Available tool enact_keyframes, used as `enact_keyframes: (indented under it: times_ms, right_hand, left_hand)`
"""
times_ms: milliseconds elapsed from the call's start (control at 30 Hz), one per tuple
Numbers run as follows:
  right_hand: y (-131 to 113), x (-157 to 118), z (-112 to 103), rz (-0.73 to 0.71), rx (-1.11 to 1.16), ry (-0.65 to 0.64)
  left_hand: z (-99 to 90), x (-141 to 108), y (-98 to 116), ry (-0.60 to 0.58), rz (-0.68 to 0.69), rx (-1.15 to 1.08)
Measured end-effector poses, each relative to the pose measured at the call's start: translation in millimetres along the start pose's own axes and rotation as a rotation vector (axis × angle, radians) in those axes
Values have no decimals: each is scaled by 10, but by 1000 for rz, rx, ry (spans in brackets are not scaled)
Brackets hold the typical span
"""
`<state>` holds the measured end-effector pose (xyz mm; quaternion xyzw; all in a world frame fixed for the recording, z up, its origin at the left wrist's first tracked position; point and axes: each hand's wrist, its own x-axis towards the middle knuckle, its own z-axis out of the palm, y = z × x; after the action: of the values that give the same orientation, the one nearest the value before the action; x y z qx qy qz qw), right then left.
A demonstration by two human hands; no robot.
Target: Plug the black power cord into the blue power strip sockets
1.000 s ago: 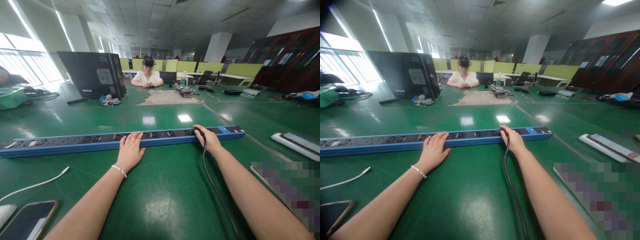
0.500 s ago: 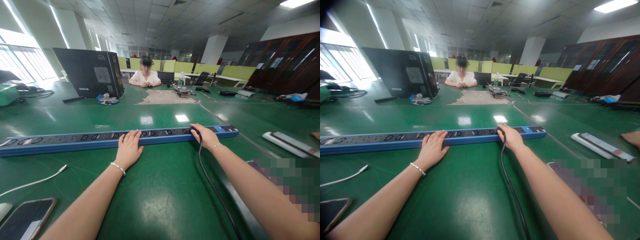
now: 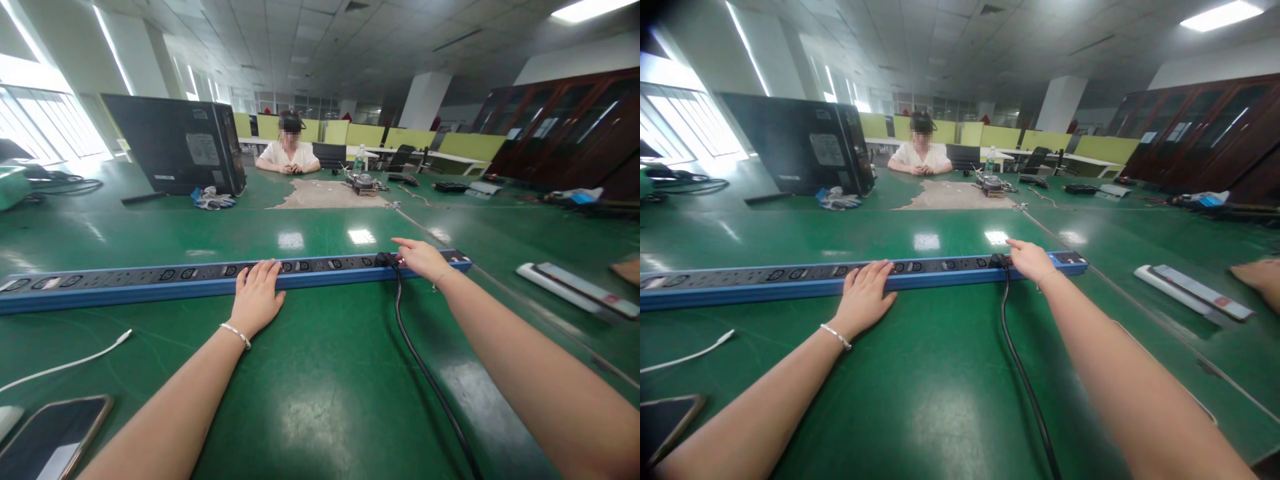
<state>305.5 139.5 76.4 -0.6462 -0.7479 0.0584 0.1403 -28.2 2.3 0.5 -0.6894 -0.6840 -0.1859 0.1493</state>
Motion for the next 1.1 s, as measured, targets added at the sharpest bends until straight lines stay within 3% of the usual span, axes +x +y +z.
enact_keyframes:
  times_ms: [233,433,633,833,1100]
  right_hand:
    - [-295,-144,78,-80,-360,-78]
    - [-332,-54,13,-116,-443,-210]
    - [-341,-197,96,-46,-414,-99]
    - [-349,-157,74,-91,-404,-159]
    - [-393,-393,257,57,-325,36]
  left_hand:
    - [9,-9,-5,7,5,14]
    - [10,-6,-1,2,-1,7]
    - [6,-7,1,3,-3,7]
    - [4,3,3,-9,-8,2]
    - [13,-1,2,-3,-7,-6]
